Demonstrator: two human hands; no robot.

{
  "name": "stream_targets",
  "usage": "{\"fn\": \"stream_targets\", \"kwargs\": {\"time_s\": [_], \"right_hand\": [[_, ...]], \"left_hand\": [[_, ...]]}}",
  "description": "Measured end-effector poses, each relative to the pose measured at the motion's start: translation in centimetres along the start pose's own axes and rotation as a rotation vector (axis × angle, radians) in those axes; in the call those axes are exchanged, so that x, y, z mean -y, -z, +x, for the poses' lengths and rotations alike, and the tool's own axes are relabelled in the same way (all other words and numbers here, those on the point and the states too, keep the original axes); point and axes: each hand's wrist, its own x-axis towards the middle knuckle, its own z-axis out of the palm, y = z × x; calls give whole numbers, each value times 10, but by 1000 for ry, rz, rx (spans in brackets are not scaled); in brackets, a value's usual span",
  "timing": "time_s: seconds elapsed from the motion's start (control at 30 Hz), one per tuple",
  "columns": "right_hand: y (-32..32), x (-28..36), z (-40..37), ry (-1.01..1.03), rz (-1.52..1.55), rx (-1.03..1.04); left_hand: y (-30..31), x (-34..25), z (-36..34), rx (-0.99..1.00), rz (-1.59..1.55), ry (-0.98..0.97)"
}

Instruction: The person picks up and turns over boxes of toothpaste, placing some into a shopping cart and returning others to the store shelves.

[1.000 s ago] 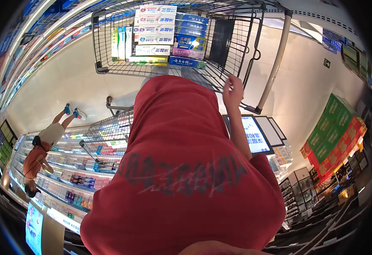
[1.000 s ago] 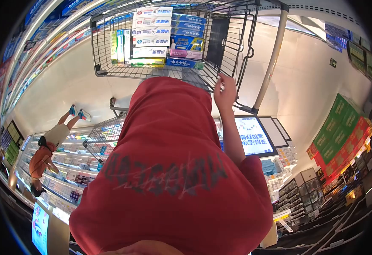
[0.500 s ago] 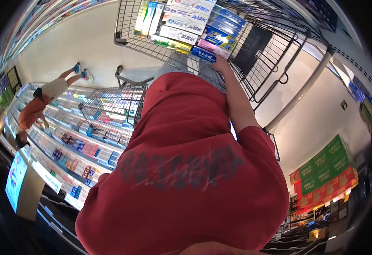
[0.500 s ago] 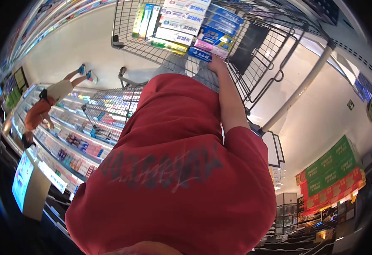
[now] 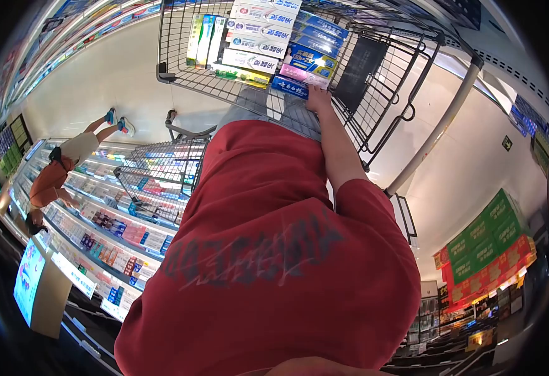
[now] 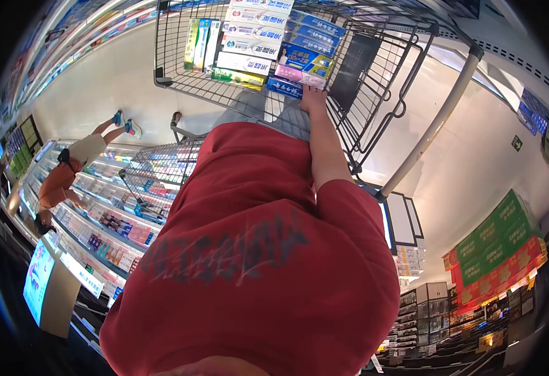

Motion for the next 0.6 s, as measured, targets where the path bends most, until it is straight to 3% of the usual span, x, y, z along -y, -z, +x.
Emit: {"fn": "stream_targets", "kwargs": {"time_s": [0.3,0.43,0.5,0.6], "right_hand": [[15,-6,1,63,23,-24],[39,-14,-4,123,212,29],[50,-23,-5,190,420,31],[79,-23,-20,144,343,49]], "left_hand": [[10,6,1,12,3,-15],[22,19,3,27,20,-13],[35,23,9,47,42,-12],[76,11,23,70,74,-21]]}}
